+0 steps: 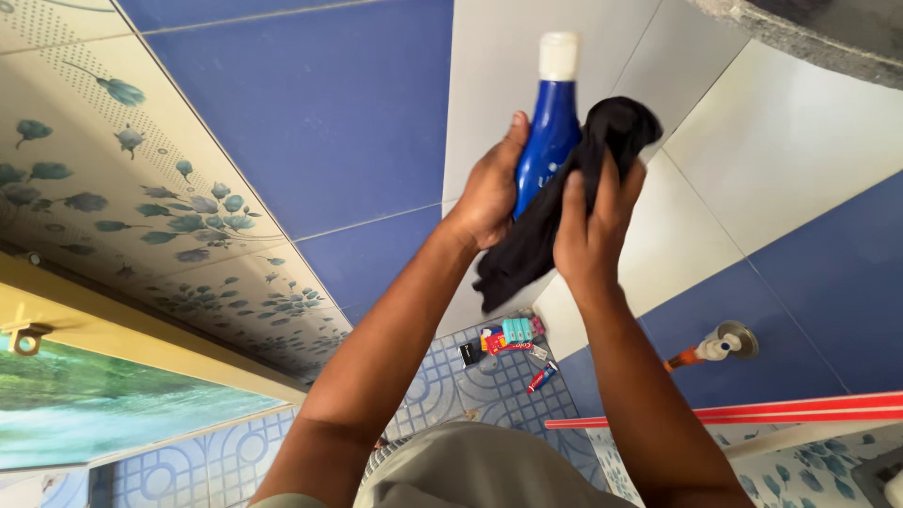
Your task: The person wipes blue bottles and their caps with a black cloth and places the bottles on a corner shelf.
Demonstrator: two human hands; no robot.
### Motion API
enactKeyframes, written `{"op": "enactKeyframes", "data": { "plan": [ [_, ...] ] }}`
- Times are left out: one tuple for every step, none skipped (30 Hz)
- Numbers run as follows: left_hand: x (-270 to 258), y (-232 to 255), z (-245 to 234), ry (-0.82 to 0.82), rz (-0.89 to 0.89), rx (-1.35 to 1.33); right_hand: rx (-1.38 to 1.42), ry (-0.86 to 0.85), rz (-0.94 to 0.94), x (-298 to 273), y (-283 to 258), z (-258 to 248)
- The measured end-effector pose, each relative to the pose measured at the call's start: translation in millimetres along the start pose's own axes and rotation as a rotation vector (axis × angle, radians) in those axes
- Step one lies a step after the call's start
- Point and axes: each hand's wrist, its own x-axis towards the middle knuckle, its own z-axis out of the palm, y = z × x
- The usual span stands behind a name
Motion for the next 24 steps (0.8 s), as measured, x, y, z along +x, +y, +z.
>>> {"op": "enactKeyframes", "data": {
  "plan": [
    [1, -2, -2, 0.027, 0.002, -0.01, -0.018, -0.001, -0.014, 3, -3, -2],
    [2, -1, -4, 0.054, 0.005, -0.017, -0.035, 0.0, -0.029, 5, -6, -3],
    [2, 1, -4, 0.081, 0.008, -0.025, -0.053, -0.005, -0.12, 3, -11, -5],
    [2, 6, -5, 0.013, 0.034, -0.083, -0.072, -0.007, -0.212, -2, -15, -8],
    [0, 14, -6, -0.054, 0.059, -0.14, -0.091, -0.007, -0.304, -8, -18, -10],
    [-4, 18, -6, -0.116, 0.082, -0.203, -0.076, 0.011, -0.284, -16, -19, -13],
    [-7, 20, -5, -0.129, 0.08, -0.2, -0.061, 0.029, -0.263, -22, -18, -17],
    [-7, 24, -5, -0.144, 0.083, -0.194, -0.042, 0.05, -0.247, -24, -15, -18],
    [-8, 28, -4, -0.158, 0.086, -0.187, -0.04, 0.069, -0.183, -22, -9, -18],
    [-10, 29, -3, -0.172, 0.078, -0.204, -0.041, 0.085, -0.113, -22, -4, -21],
    [-11, 28, -2, -0.185, 0.069, -0.222, -0.042, 0.1, -0.042, -24, 0, -22],
    [-10, 29, 0, -0.207, 0.059, -0.238, -0.017, 0.122, -0.062, -24, 2, -23],
    [-10, 29, 2, -0.198, 0.05, -0.248, 0.007, 0.143, -0.083, -24, 3, -25],
    [-11, 28, 5, -0.188, 0.04, -0.261, 0.031, 0.162, -0.102, -24, 3, -28],
    [-11, 27, 6, -0.179, 0.03, -0.273, 0.034, 0.163, -0.13, -24, 2, -30],
    [-11, 27, 8, -0.181, 0.025, -0.282, 0.038, 0.165, -0.159, -24, -1, -31],
    [-11, 26, 8, -0.184, 0.021, -0.291, 0.041, 0.167, -0.188, -23, -3, -33],
    [-11, 26, 9, -0.186, 0.016, -0.3, 0.086, 0.137, -0.184, -24, -7, -33],
    [-12, 24, 9, -0.185, 0.03, -0.272, 0.131, 0.106, -0.179, -26, -12, -31],
    [-12, 23, 9, -0.185, 0.045, -0.244, 0.177, 0.075, -0.176, -27, -17, -30],
    [-12, 22, 9, -0.184, 0.06, -0.216, 0.102, 0.061, -0.194, -27, -21, -29],
    [-12, 20, 9, -0.162, 0.052, -0.181, 0.026, 0.046, -0.213, -25, -24, -27],
    [-13, 16, 9, -0.14, 0.044, -0.146, -0.049, 0.032, -0.231, -22, -27, -27],
    [-13, 11, 9, -0.117, 0.035, -0.112, -0.099, 0.02, -0.223, -18, -28, -26]
  ]
}}
